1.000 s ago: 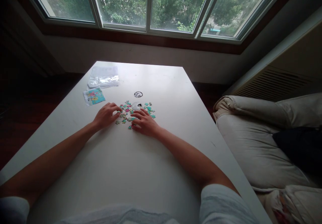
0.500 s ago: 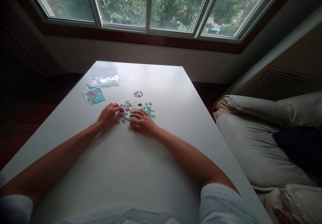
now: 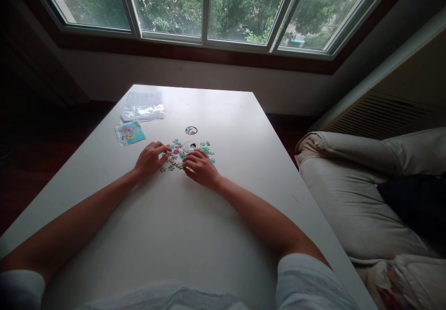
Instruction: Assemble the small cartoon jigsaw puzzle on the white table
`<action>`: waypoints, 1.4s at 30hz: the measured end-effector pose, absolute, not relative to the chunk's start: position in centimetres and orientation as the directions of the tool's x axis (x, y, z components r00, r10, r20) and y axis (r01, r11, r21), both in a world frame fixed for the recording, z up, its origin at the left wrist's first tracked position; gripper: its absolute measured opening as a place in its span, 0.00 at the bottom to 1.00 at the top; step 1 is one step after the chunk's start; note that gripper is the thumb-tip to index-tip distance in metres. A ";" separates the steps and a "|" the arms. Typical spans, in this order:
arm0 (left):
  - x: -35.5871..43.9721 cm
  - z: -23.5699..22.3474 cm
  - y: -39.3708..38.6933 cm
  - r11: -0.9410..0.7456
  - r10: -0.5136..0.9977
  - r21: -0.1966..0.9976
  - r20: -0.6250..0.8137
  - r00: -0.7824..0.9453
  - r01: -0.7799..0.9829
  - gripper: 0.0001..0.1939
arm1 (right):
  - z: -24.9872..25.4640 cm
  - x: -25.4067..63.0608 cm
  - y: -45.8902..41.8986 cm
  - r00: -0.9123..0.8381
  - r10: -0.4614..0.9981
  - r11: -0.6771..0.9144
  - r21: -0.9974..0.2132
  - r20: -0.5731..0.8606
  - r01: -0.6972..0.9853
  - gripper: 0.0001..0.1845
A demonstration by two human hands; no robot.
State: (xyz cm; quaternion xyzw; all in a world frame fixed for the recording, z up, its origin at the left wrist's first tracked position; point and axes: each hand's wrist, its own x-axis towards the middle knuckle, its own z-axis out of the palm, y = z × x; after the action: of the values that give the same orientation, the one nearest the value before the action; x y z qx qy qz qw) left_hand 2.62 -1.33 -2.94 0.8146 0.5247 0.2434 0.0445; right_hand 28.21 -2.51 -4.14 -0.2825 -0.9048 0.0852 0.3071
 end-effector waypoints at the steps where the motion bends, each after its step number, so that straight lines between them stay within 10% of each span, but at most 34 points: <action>1: 2.9 -2.7 -1.6 -0.470 0.868 0.345 0.346 0.356 0.812 0.13 | -4.1 28.2 -2.5 -0.630 0.584 0.811 -0.346 0.512 0.471 0.08; 10: 5.3 -1.5 -3.7 -0.612 0.789 0.500 0.336 0.514 0.613 0.09 | -4.4 28.3 -2.5 -0.517 0.686 0.725 -0.421 0.512 0.545 0.12; 25: 4.9 -3.4 -1.8 -0.397 0.909 0.431 0.303 0.284 0.811 0.12 | -5.1 30.3 -0.2 -0.223 0.841 0.506 -0.574 0.492 0.644 0.06; 42: 5.0 -3.6 -2.8 -0.609 0.783 0.265 0.348 0.515 0.748 0.07 | -5.4 30.1 0.5 -0.428 0.785 0.557 -0.209 0.447 0.804 0.08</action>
State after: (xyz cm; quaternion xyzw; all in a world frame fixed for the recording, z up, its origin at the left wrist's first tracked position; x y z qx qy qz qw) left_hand 5.00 -2.76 -3.63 0.8693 0.4403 0.2208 0.0406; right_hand 30.12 0.53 -5.40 -0.4702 -0.8448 -0.0179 0.2548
